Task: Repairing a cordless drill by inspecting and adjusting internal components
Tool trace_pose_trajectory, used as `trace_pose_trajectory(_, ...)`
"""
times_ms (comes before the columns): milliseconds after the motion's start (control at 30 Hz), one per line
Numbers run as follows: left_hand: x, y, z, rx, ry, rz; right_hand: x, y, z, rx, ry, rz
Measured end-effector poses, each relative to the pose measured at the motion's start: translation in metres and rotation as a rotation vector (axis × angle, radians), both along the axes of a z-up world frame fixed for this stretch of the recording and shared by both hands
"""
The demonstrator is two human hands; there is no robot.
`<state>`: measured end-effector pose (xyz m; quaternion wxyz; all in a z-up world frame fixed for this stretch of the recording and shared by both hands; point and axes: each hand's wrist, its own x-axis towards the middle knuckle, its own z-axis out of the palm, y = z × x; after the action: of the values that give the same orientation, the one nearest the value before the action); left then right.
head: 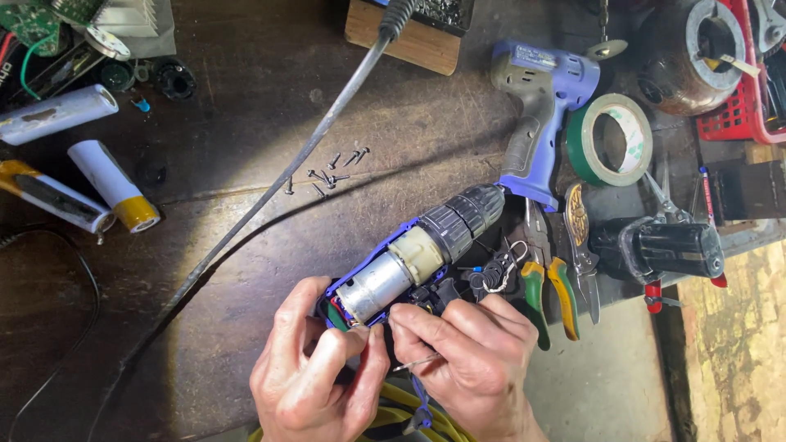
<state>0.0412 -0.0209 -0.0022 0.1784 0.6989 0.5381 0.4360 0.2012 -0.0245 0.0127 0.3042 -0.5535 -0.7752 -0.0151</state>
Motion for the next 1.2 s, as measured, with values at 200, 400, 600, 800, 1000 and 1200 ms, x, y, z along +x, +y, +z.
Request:
trace_pose_trajectory(200, -0.027, -0.005, -0.009, -0.041, 0.105, -0.207, 0.005, 0.008, 0.014, -0.300, 0.044, -0.048)
trace_pose_trajectory(400, -0.044, 0.006, -0.016, 0.027, 0.114, -0.351, 0.000, 0.008, 0.019, -0.459, 0.204, -0.052)
trace_pose_trajectory(600, -0.045, 0.001, -0.019, 0.046, 0.117, -0.322, -0.001, 0.012, 0.024, -0.538, 0.266, -0.033)
trace_pose_trajectory(800, -0.047, 0.006, -0.019, 0.045, 0.044, -0.359, 0.002, 0.013, 0.022, -0.587, 0.293, -0.046)
trace_pose_trajectory(1000, -0.052, 0.014, -0.016, 0.021, 0.094, -0.427, 0.003, 0.015, 0.021, -0.557, 0.239, -0.044)
trace_pose_trajectory(1200, -0.052, 0.015, -0.015, 0.017, 0.100, -0.439, 0.000, 0.015, 0.025, -0.572, 0.250, -0.094)
